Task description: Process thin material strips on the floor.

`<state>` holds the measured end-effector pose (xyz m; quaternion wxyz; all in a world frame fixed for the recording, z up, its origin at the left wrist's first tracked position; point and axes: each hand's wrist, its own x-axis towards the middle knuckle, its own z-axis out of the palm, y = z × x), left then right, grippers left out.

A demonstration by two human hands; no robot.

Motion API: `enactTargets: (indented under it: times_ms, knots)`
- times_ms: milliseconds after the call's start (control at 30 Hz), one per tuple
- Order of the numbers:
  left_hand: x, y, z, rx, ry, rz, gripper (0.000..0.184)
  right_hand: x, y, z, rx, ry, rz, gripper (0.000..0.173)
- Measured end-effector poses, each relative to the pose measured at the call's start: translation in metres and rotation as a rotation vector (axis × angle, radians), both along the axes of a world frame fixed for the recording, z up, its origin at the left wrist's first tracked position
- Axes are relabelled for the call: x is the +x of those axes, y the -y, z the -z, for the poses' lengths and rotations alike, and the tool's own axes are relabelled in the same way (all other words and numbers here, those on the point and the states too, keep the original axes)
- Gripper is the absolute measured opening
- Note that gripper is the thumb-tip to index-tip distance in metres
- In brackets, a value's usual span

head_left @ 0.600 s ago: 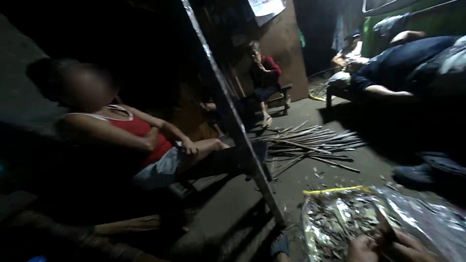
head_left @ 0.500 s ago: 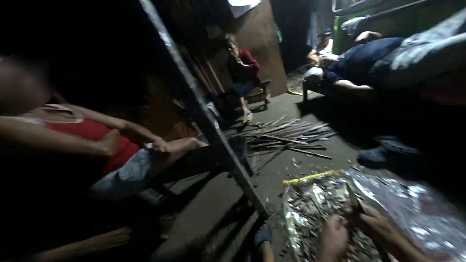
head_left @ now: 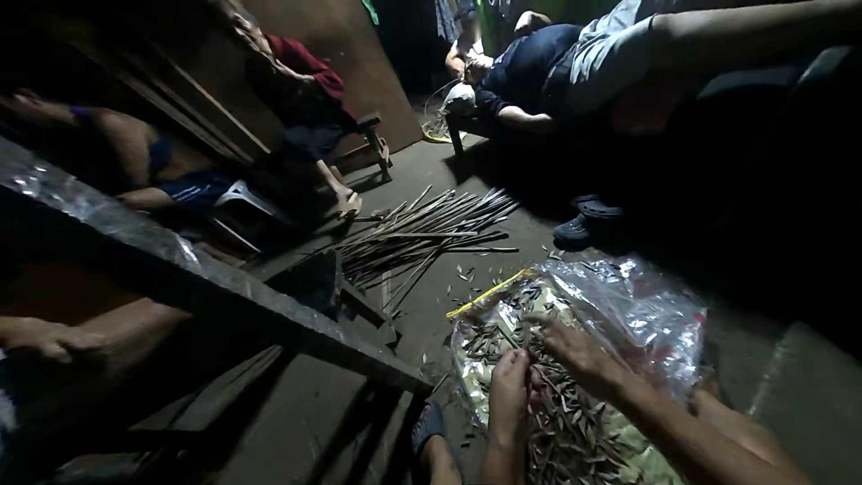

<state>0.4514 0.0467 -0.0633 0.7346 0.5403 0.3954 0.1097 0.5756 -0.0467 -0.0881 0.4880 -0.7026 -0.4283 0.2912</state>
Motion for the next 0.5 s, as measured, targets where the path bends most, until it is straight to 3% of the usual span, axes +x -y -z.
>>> enactTargets:
  times_ms: [133, 233, 500]
  knots:
    - [-0.005, 0.004, 0.008, 0.033, 0.083, 0.049, 0.023, -0.007, -0.002, 0.011, 0.004, 0.278, -0.088, 0.065]
    - [-0.005, 0.004, -0.005, 0.002, 0.028, 0.024, 0.022, -0.007, -0.007, 0.014, 0.006, 0.332, -0.099, 0.066]
    - [-0.01, 0.007, 0.003, -0.012, 0.012, -0.068, 0.021, -0.023, -0.014, 0.019, -0.024, 0.425, -0.009, 0.064]
